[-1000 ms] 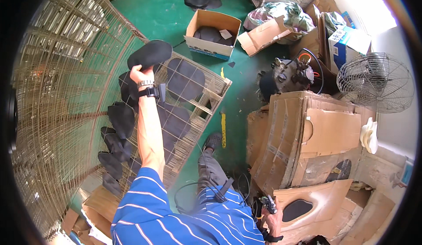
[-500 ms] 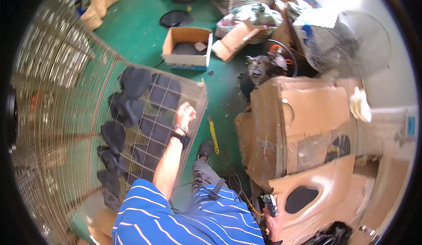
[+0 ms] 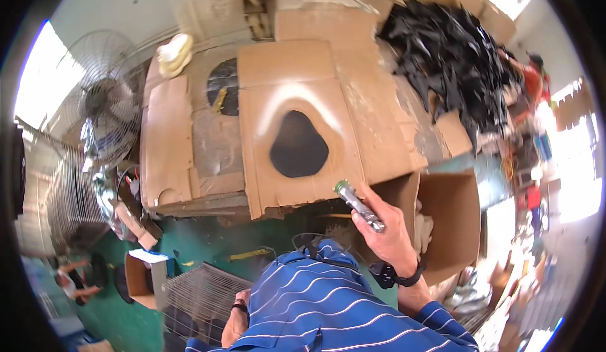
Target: The person repeatedly picks up black, triangular-shaped parts from a metal drying rack and places them on a cardboard-covered workbench. They use a spray gun to apply a coating to the parts and then return them to the rack. This cycle is repeated for multiple parts.
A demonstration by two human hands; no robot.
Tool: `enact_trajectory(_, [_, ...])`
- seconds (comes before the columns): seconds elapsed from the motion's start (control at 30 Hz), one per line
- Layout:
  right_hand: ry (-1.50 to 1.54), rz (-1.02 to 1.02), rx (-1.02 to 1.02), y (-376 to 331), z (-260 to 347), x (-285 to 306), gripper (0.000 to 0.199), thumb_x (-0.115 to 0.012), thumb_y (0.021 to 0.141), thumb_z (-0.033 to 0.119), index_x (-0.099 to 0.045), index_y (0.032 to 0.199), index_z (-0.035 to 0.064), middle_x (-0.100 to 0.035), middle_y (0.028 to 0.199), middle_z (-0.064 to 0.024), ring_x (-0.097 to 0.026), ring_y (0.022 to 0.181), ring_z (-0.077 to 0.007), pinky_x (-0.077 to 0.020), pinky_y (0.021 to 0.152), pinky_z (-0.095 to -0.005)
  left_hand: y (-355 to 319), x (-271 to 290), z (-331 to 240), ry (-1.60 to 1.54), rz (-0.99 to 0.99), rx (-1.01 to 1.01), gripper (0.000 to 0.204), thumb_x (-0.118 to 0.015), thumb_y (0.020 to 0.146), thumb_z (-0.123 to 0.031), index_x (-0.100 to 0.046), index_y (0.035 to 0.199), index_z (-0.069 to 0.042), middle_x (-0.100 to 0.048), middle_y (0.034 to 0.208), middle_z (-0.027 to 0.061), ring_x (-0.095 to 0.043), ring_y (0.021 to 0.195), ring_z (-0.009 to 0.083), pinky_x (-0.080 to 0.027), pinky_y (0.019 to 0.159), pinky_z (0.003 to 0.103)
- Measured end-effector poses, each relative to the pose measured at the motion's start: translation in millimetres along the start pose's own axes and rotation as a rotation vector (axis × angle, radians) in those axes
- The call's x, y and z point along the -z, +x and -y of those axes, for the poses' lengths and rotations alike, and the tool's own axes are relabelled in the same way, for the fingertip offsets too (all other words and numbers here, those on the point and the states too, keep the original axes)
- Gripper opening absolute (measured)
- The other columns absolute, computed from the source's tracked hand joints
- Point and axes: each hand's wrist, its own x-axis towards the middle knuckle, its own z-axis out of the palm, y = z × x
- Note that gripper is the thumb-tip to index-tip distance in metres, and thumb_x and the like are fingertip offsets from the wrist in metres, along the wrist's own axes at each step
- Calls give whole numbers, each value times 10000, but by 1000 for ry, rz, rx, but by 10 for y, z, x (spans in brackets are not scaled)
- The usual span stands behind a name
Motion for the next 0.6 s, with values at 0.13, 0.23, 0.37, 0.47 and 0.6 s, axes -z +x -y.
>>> enact_trajectory(0.13, [-60, -67, -100, -208, 5, 426, 504, -710, 841, 27, -562, 1320, -28, -695, 1033, -205, -689, 845, -242, -519, 767, -310, -117, 171, -46, -789, -151, 175, 216, -508, 935, -252, -615, 1114, -199, -623, 942, 71, -611, 995, 308, -534, 790, 517])
enact_trajectory(0.23, [-113, 21, -115, -352, -146, 634, 533, -719, 813, 10, -561, 1321, -30, -684, 1100, -228, -698, 936, -318, -525, 820, -329, 113, 685, -384, 580, -16, -74, 164, -527, 902, -228, -645, 1013, -200, -629, 850, 76, -621, 934, 335, -546, 765, 450])
enact_trajectory(0.37, [27, 190, -31, -302, -226, 682, 582, -734, 782, -7, -550, 1335, -23, -671, 1121, -239, -672, 981, -390, -528, 853, -359, 490, 1101, -343, -1654, 165, -162, 254, -532, 949, -248, -655, 1098, -84, -663, 872, 75, -647, 781, 217, -526, 648, 371])
enact_trajectory(0.47, [67, 155, -3, -250, -328, 593, 598, -733, 781, -12, -539, 1347, -20, -669, 1118, -241, -669, 979, -395, -527, 848, -366, 533, 1421, -1194, -939, -360, 216, 218, -616, 933, -162, -627, 1127, -60, -681, 898, 72, -662, 711, 178, -549, 575, 325])
enact_trajectory(0.6, [119, -17, 1, -136, -427, 590, 583, -717, 798, -11, -541, 1354, -7, -677, 1060, -228, -680, 905, -361, -524, 806, -353, 462, 1666, -1698, -751, -315, 221, 368, -590, 963, -177, -569, 1308, -48, -696, 1003, 90, -688, 820, 172, -577, 648, 324])
